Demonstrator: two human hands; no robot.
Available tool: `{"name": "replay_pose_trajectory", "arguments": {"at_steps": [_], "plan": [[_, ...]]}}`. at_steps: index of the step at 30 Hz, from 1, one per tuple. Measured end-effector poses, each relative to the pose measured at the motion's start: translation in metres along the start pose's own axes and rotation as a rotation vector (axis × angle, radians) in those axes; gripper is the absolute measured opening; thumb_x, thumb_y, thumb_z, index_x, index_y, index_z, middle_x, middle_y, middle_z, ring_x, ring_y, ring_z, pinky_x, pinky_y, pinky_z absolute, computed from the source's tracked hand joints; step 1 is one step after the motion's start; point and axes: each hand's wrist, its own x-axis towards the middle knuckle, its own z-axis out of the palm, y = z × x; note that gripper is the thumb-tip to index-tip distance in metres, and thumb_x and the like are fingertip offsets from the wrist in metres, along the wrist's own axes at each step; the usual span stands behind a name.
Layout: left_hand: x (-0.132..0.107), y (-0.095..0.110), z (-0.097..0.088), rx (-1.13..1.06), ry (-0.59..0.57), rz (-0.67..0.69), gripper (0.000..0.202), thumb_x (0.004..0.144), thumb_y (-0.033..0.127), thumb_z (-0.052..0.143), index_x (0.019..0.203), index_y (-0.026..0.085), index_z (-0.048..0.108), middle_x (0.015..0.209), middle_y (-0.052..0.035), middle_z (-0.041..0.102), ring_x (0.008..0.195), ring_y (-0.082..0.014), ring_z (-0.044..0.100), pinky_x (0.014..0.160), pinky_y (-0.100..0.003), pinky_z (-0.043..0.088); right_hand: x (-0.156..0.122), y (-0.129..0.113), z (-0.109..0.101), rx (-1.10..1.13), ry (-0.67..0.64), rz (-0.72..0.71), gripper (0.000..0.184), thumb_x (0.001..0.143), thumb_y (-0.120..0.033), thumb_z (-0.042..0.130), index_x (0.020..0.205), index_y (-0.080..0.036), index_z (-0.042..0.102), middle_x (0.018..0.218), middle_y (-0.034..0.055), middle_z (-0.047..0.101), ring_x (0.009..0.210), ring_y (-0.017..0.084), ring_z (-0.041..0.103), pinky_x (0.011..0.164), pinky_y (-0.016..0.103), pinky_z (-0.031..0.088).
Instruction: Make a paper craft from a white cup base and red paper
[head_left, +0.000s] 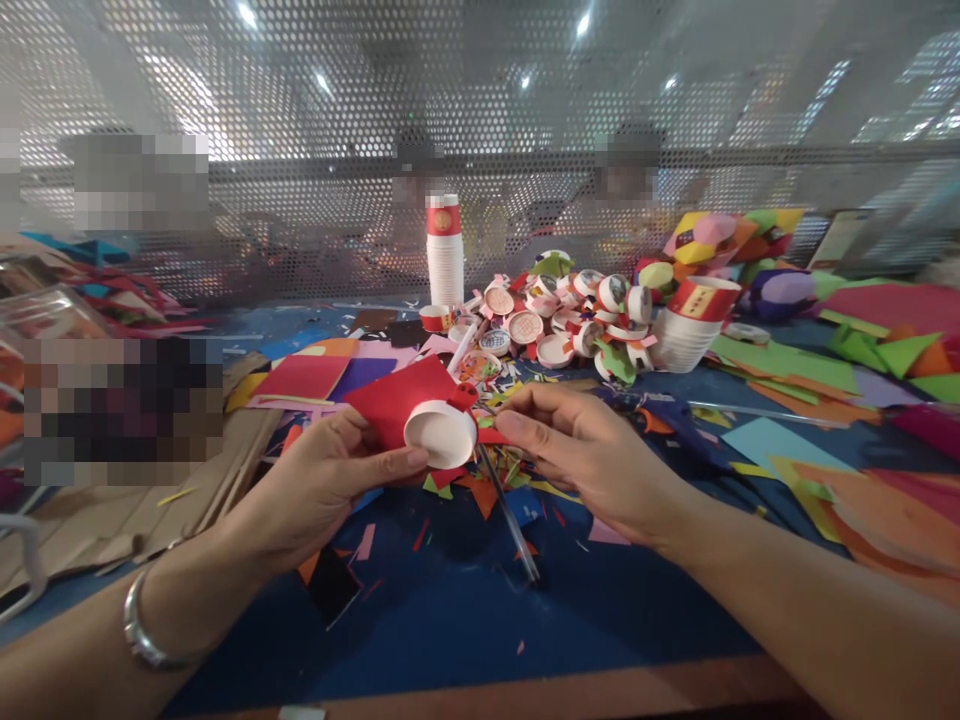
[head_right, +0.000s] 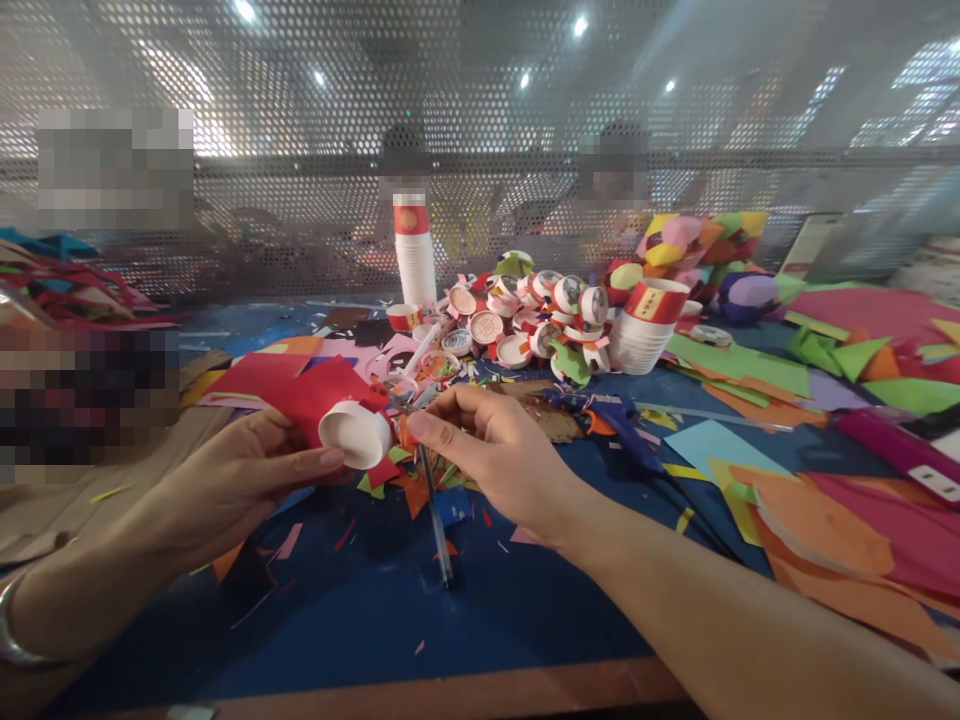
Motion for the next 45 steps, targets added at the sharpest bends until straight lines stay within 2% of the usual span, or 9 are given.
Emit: {"name": "replay_pose_trajectory", "arguments": {"at_steps": [10, 17, 23, 27, 31, 35, 39, 45], "plan": [[0.003, -0.004, -0.003, 0.047, -0.013, 0.021, 0.044, 0.056, 0.032, 0.101, 0.086, 0.011, 0.077, 0.08, -0.0079, 0.08, 0.071, -0.0164, 0.074, 0.066, -0.025, 0.061, -0.001, 0.001, 0.002, -0.01, 0.009, -0.028, 0.031, 0.092, -0.048, 0.074, 0.093, -0.018, 0.065, 0.062, -0.0103, 0.042, 0.046, 0.004, 0.022, 0.042, 0.026, 0.015], [0.005, -0.006, -0.006, 0.075, -0.019, 0.067, 0.043, 0.058, 0.034, 0.1, 0.086, 0.011, 0.078, 0.083, -0.009, 0.081, 0.073, -0.0155, 0.074, 0.068, -0.023, 0.059, -0.001, 0.002, 0.001, -0.069, 0.016, -0.101, 0.031, 0.091, -0.046, 0.075, 0.092, -0.017, 0.066, 0.077, -0.0028, 0.06, 0.063, 0.006, 0.047, 0.054, 0.024, 0.033], [0.006, -0.007, -0.01, 0.261, -0.007, 0.221, 0.039, 0.065, 0.039, 0.096, 0.088, 0.013, 0.079, 0.081, -0.0089, 0.081, 0.074, -0.0171, 0.075, 0.064, -0.023, 0.058, -0.002, 0.002, 0.001, -0.129, 0.011, -0.147, 0.031, 0.089, -0.048, 0.077, 0.094, -0.019, 0.067, 0.085, 0.0003, 0.066, 0.074, 0.011, 0.058, 0.064, 0.026, 0.045], [0.003, -0.005, -0.009, 0.294, 0.007, 0.262, 0.03, 0.065, 0.033, 0.095, 0.083, 0.014, 0.08, 0.077, -0.0079, 0.081, 0.063, -0.0139, 0.072, 0.054, -0.019, 0.055, -0.004, 0.002, 0.001, -0.166, 0.015, -0.16, 0.032, 0.088, -0.048, 0.079, 0.098, -0.02, 0.067, 0.089, 0.0015, 0.067, 0.075, 0.012, 0.059, 0.063, 0.026, 0.046], [-0.001, 0.0, -0.003, 0.207, -0.103, 0.375, 0.016, 0.072, 0.02, 0.089, 0.086, 0.018, 0.081, 0.078, -0.003, 0.081, 0.066, -0.0114, 0.073, 0.06, -0.016, 0.058, -0.007, 0.003, 0.002, -0.165, -0.014, -0.182, 0.031, 0.088, -0.046, 0.079, 0.1, -0.02, 0.067, 0.09, 0.002, 0.069, 0.079, 0.014, 0.063, 0.067, 0.026, 0.049], [-0.003, 0.001, 0.0, 0.154, -0.175, 0.457, 0.017, 0.073, 0.01, 0.086, 0.083, 0.02, 0.077, 0.073, 0.0022, 0.076, 0.064, -0.0086, 0.071, 0.06, -0.013, 0.057, -0.01, 0.0, 0.002, -0.158, -0.063, -0.199, 0.028, 0.089, -0.043, 0.079, 0.098, -0.02, 0.067, 0.089, 0.0015, 0.07, 0.078, 0.013, 0.066, 0.068, 0.025, 0.052], [0.0, -0.001, -0.004, 0.154, -0.202, 0.474, 0.018, 0.074, 0.01, 0.086, 0.088, 0.017, 0.076, 0.076, -0.0007, 0.077, 0.067, -0.0101, 0.072, 0.063, -0.015, 0.059, -0.013, -0.003, 0.003, -0.126, -0.102, -0.184, 0.023, 0.092, -0.04, 0.077, 0.099, -0.021, 0.067, 0.088, 0.0006, 0.072, 0.074, 0.011, 0.068, 0.065, 0.022, 0.052], [0.005, -0.003, -0.008, 0.161, -0.187, 0.455, 0.018, 0.075, 0.014, 0.088, 0.088, 0.018, 0.075, 0.075, -0.0002, 0.076, 0.066, -0.009, 0.07, 0.061, -0.014, 0.056, -0.015, -0.007, 0.002, -0.124, -0.04, -0.215, 0.025, 0.089, -0.04, 0.08, 0.096, -0.021, 0.066, 0.084, -0.0019, 0.067, 0.071, 0.008, 0.061, 0.062, 0.019, 0.048]]}}
